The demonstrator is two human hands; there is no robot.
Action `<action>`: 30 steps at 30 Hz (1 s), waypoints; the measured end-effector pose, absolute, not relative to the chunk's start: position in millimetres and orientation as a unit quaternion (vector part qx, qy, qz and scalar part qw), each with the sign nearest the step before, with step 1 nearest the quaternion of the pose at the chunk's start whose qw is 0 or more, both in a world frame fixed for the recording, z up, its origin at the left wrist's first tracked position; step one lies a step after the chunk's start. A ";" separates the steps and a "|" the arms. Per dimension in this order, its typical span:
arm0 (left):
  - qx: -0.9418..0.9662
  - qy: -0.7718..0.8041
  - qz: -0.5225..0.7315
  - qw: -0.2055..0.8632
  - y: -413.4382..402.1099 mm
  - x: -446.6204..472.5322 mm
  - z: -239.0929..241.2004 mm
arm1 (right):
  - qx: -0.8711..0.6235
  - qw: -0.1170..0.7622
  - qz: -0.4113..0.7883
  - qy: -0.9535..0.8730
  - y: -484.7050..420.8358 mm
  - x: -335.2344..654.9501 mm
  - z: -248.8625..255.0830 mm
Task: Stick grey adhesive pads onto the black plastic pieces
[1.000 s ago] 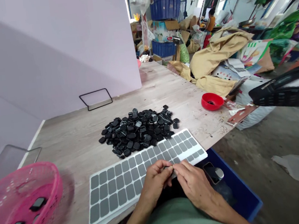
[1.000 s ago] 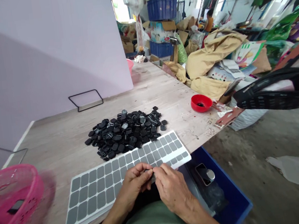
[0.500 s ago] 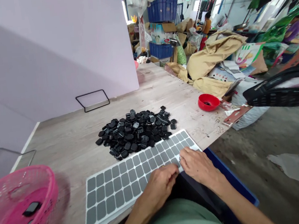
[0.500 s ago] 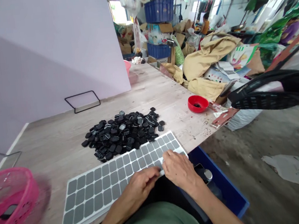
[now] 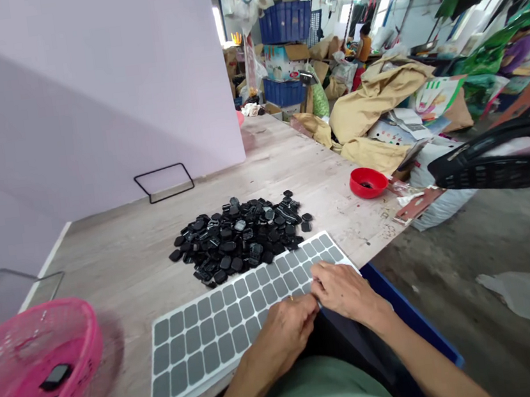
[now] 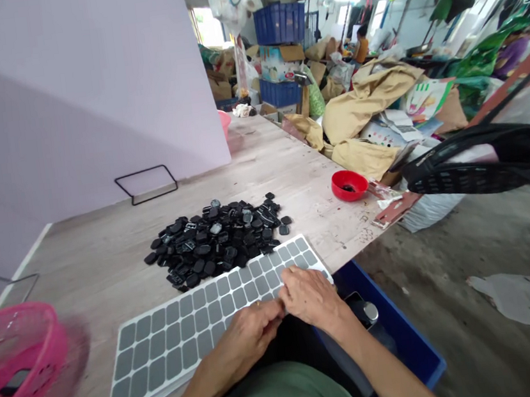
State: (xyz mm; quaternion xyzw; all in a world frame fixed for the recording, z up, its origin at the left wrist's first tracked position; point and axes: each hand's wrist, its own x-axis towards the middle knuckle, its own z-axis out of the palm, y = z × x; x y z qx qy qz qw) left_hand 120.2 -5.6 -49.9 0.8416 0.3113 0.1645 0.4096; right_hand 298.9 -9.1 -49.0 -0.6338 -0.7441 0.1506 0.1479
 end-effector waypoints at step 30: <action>0.413 0.407 0.306 0.755 30.6 101.2 -28.8 | -0.501 0.401 0.549 -0.535 -43.8 295.1 -50.2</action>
